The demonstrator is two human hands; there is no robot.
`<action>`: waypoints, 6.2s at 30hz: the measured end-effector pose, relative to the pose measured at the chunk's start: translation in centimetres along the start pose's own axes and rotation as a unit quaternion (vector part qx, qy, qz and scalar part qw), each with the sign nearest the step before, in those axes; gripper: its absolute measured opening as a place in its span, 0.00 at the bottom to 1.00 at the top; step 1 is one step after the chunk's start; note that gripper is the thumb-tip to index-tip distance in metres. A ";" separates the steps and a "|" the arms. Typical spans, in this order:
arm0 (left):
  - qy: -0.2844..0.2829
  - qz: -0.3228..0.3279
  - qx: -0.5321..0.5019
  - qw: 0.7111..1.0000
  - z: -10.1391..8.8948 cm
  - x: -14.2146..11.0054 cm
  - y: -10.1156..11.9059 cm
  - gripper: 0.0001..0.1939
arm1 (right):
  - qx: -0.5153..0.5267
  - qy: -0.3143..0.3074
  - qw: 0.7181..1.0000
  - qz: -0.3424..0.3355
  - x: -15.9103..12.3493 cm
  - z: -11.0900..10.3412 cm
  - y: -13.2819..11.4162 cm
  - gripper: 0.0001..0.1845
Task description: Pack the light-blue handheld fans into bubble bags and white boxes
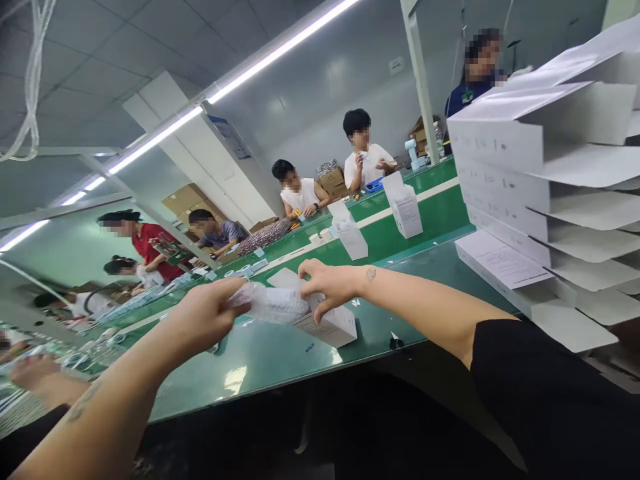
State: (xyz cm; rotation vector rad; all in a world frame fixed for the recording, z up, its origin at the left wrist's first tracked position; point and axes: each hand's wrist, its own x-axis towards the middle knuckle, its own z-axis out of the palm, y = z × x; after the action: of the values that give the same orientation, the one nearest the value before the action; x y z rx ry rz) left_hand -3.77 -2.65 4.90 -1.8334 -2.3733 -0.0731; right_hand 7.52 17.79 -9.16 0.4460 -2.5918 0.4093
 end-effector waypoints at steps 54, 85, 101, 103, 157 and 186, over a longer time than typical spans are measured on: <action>0.345 -0.489 -0.657 0.458 22.9 -8.2 -13.0 0.13 | 0.544 0.097 0.710 0.436 17.0 13.4 0.9 0.20; 0.431 -0.578 -0.370 0.585 24.9 -46.9 2.8 0.08 | 0.774 -0.293 0.208 0.521 2.0 23.8 -25.6 0.17; 0.402 -0.511 -0.675 0.349 26.3 -38.7 7.0 0.25 | 0.733 -0.299 0.455 0.409 2.1 28.5 -30.3 0.23; 0.421 -0.514 -0.707 0.243 26.1 -38.4 6.7 0.25 | 0.736 -0.297 0.461 0.396 2.1 28.6 -30.1 0.23; 0.321 -0.432 -0.022 0.843 26.9 -39.2 9.8 0.06 | 0.644 -0.281 0.576 0.418 -1.4 24.1 -27.7 0.24; 0.290 -0.368 -0.112 0.876 27.2 -36.5 11.4 0.10 | 0.619 -0.260 0.418 0.612 -3.2 23.9 -27.0 0.15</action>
State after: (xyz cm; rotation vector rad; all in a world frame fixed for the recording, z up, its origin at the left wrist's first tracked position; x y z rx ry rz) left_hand 14.06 -31.33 -27.68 -0.6797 -2.4763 -0.8668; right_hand 10.85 -14.41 -25.38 -1.3237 -1.8939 3.0582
